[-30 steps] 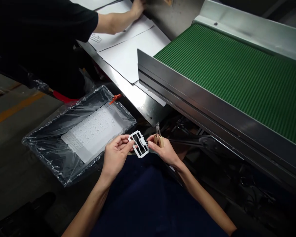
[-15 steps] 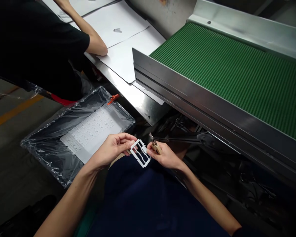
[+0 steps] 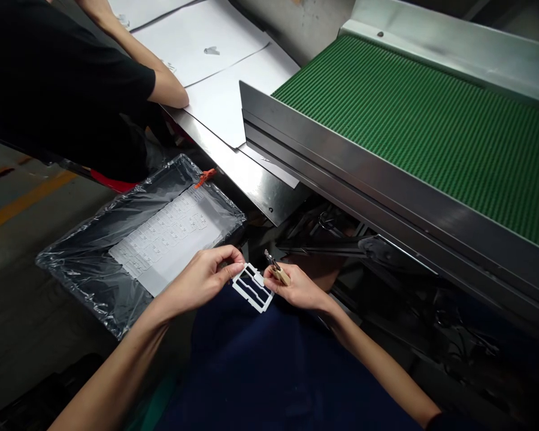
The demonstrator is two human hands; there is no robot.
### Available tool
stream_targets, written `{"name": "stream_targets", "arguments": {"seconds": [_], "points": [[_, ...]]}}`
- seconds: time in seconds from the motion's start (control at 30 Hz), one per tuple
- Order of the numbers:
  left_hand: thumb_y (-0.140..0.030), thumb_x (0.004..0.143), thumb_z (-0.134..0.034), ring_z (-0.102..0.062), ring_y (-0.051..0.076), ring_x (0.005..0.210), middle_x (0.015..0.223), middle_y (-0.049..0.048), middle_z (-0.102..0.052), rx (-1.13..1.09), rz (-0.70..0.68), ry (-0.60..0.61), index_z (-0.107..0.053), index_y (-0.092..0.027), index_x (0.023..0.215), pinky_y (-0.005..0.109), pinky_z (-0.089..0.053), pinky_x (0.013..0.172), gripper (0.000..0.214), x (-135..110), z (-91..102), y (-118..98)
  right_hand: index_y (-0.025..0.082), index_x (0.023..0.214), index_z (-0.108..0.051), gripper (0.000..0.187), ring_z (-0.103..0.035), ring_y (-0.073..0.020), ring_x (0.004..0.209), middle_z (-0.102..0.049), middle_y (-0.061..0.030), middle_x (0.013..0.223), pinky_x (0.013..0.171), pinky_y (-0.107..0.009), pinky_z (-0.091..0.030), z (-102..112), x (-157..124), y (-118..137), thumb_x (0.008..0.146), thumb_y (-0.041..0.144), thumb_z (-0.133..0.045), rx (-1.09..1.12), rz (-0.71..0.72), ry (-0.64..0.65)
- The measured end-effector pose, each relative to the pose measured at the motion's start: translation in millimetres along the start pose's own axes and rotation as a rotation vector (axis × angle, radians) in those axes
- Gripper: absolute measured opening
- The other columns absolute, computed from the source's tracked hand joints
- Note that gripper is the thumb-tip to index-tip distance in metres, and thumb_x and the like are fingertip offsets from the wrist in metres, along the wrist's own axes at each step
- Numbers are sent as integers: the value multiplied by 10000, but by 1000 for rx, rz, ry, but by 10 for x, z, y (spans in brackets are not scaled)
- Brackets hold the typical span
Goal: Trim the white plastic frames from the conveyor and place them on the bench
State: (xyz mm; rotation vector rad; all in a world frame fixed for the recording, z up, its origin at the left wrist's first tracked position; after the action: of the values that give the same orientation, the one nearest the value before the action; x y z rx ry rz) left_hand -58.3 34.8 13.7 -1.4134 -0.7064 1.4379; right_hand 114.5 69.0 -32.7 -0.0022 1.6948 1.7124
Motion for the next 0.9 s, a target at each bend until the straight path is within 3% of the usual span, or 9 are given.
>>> {"name": "stream_targets", "arguments": {"seconds": [0.1, 0.27, 0.5, 0.57, 0.63, 0.7, 0.8, 0.9], "points": [[-312, 866, -516, -542, 169, 864, 1061, 65, -582, -30, -65, -20, -561, -155, 764, 283, -413, 742, 192, -28, 7, -11, 158, 809, -515, 205, -355, -72, 602, -434, 38, 671, 553, -196, -301, -91, -3, -15, 835, 361, -525, 53, 17, 70], [-343, 855, -541, -563, 163, 788, 872, 54, -611, -258, 89, 45, -568, -150, 930, 274, -445, 692, 209, -123, 34, 137, 152, 818, -501, 225, -343, -76, 613, -411, 35, 674, 563, -202, -297, -160, -9, -61, 847, 375, -509, 129, 9, 87], [-333, 863, -527, -487, 118, 642, 688, -9, -548, -191, 128, 136, -557, -158, 788, 241, -396, 595, 193, -146, -27, 176, 154, 828, -507, 246, -342, -76, 609, -420, 34, 679, 556, -204, -289, -133, 3, -83, 847, 400, -511, 86, -7, 109], [-314, 870, -518, -494, 121, 672, 734, -4, -560, -98, 77, 109, -552, -165, 768, 246, -390, 615, 184, -122, -20, 149, 156, 829, -504, 255, -344, -75, 607, -422, 35, 679, 556, -203, -290, -137, 5, -84, 847, 410, -508, 96, -15, 119], [-280, 866, -524, -523, 138, 787, 904, 23, -588, -32, -11, 57, -556, -165, 761, 258, -399, 692, 159, -98, -3, 107, 158, 830, -501, 257, -350, -74, 611, -427, 34, 687, 563, -204, -296, -148, 12, -84, 848, 414, -507, 107, -10, 125], [-264, 866, -523, -536, 156, 864, 1023, 44, -584, -63, -67, 54, -564, -163, 771, 268, -404, 737, 144, -79, -16, 85, 159, 831, -498, 252, -351, -74, 613, -427, 34, 693, 568, -204, -300, -167, 21, -77, 844, 410, -512, 120, 10, 137], [-281, 877, -504, -553, 162, 809, 941, 50, -609, -156, -35, 137, -581, -160, 810, 270, -414, 685, 158, -54, -75, 116, 160, 819, -495, 245, -356, -73, 611, -430, 36, 690, 575, -203, -310, -173, 23, -49, 844, 403, -504, 113, 29, 170], [-295, 876, -504, -556, 167, 798, 890, 46, -619, -117, -15, 164, -590, -156, 833, 274, -414, 690, 169, -37, -87, 123, 169, 838, -505, 272, -402, -83, 624, -477, 29, 708, 583, -210, -322, -69, -23, 24, 831, 441, -501, -57, -9, 160]]}}
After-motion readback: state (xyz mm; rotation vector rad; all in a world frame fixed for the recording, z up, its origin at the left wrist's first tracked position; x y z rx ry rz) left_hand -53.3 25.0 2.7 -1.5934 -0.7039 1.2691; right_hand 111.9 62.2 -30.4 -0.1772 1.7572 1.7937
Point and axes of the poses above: each hand's wrist, its own x-axis towards the middle knuckle, its own z-axis out of the back of the hand, y = z × x, the point moved 5 cm from there along x, towards the middle knuckle
